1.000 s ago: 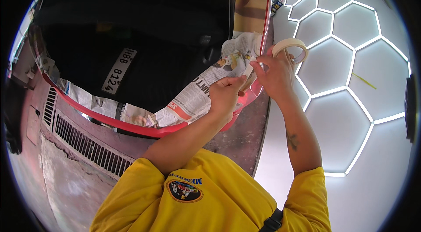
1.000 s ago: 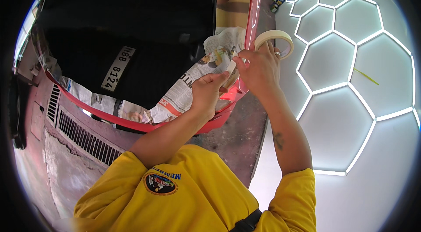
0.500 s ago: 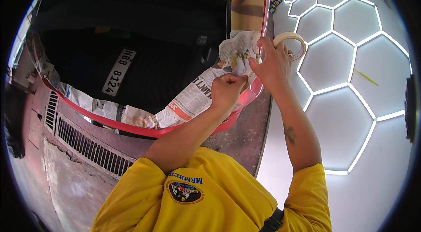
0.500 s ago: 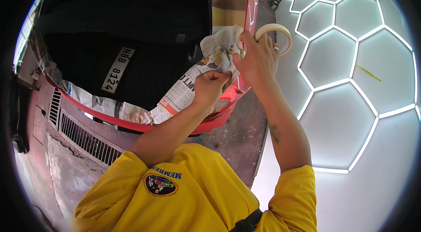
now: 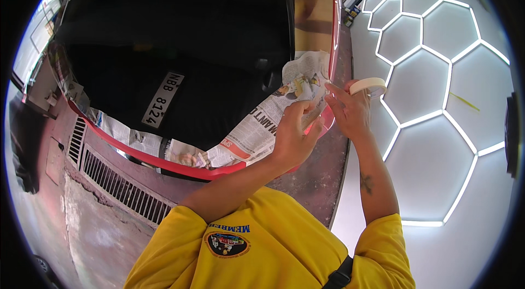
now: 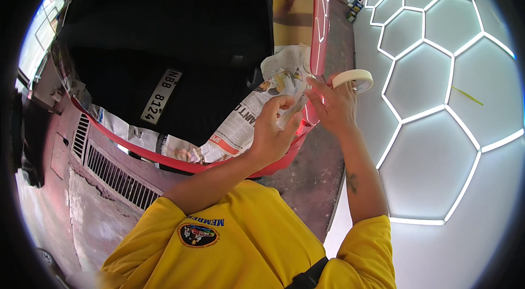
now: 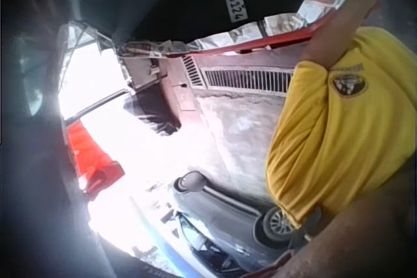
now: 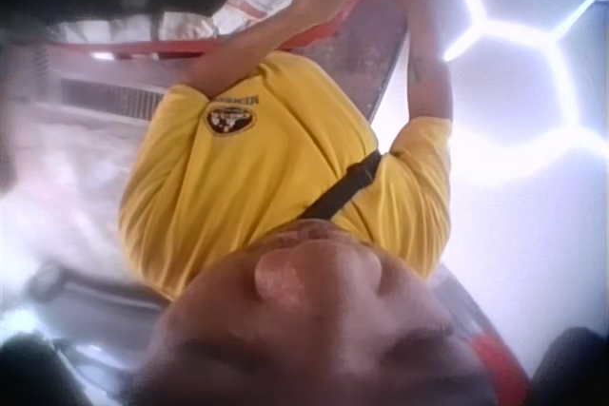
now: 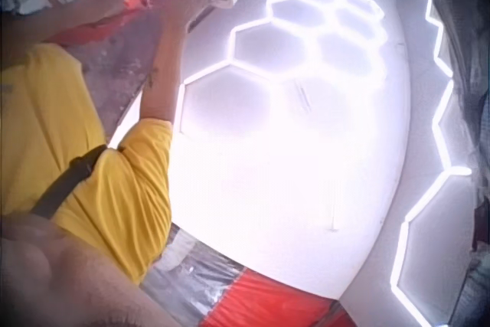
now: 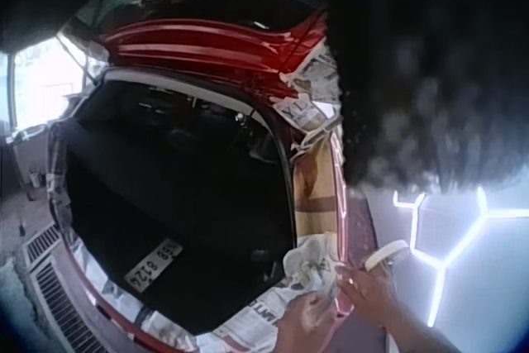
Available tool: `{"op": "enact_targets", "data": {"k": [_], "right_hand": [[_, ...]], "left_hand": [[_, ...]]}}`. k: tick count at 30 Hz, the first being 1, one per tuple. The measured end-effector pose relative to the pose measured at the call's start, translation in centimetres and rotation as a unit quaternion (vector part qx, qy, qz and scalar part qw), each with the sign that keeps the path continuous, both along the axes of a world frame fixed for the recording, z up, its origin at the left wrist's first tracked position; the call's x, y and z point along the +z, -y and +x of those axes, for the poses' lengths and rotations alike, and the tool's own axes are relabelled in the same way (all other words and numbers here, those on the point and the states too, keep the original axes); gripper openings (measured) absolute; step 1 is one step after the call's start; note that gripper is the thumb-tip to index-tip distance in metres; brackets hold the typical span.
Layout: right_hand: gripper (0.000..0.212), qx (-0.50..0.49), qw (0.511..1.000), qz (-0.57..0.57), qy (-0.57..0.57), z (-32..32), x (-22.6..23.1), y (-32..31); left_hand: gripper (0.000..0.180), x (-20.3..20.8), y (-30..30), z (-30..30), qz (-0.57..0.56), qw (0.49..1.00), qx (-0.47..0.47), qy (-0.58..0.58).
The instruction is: The person tapes sheets of newspaper onto the rear bumper and trunk area of a red car using masking tape. They smooth the paper down and secure the edges to cover the vehicle's surface.
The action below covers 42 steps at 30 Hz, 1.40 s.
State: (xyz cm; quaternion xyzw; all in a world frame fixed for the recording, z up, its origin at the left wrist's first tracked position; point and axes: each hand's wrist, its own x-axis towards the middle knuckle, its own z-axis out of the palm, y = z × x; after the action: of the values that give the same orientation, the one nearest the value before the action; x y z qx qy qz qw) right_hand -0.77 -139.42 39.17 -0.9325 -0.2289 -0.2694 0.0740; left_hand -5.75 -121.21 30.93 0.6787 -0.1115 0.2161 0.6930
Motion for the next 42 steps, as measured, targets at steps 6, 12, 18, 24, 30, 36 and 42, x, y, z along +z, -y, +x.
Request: {"op": "enact_targets", "data": {"k": [6,12,18,24,30,36,42], "right_hand": [[0.045,-0.01,0.999,0.033,0.006,-0.5,-1.8,0.4],[0.051,-0.115,0.909,0.39,-0.093,-2.6,-4.0,3.5],[0.053,-0.223,0.867,0.435,-0.094,-10.5,-11.6,6.8],[0.079,-0.118,0.762,0.556,-0.311,-18.0,-9.3,2.0],[0.107,0.159,0.805,0.478,-0.313,-18.0,-5.4,-2.9],[0.106,0.148,0.861,0.383,-0.301,-17.6,-5.1,-4.9],[0.105,0.075,0.85,0.334,-0.4,-18.4,-7.6,-7.8]], "left_hand": [[0.034,2.4,0.3,3.0,0.105,0.993,0.001,0.062],[0.046,3.0,-1.1,7.2,0.362,0.919,-0.018,0.157],[0.058,3.4,-3.3,7.6,0.445,0.867,-0.038,0.223],[0.027,2.3,-6.9,0.5,0.242,0.966,0.01,0.093],[0.031,4.1,-7.5,-6.6,0.234,0.953,-0.187,0.045],[0.047,4.1,-8.4,-6.6,0.292,0.93,-0.18,0.13],[0.043,-0.5,-10.3,-9.1,0.266,0.946,-0.182,0.047]]}}
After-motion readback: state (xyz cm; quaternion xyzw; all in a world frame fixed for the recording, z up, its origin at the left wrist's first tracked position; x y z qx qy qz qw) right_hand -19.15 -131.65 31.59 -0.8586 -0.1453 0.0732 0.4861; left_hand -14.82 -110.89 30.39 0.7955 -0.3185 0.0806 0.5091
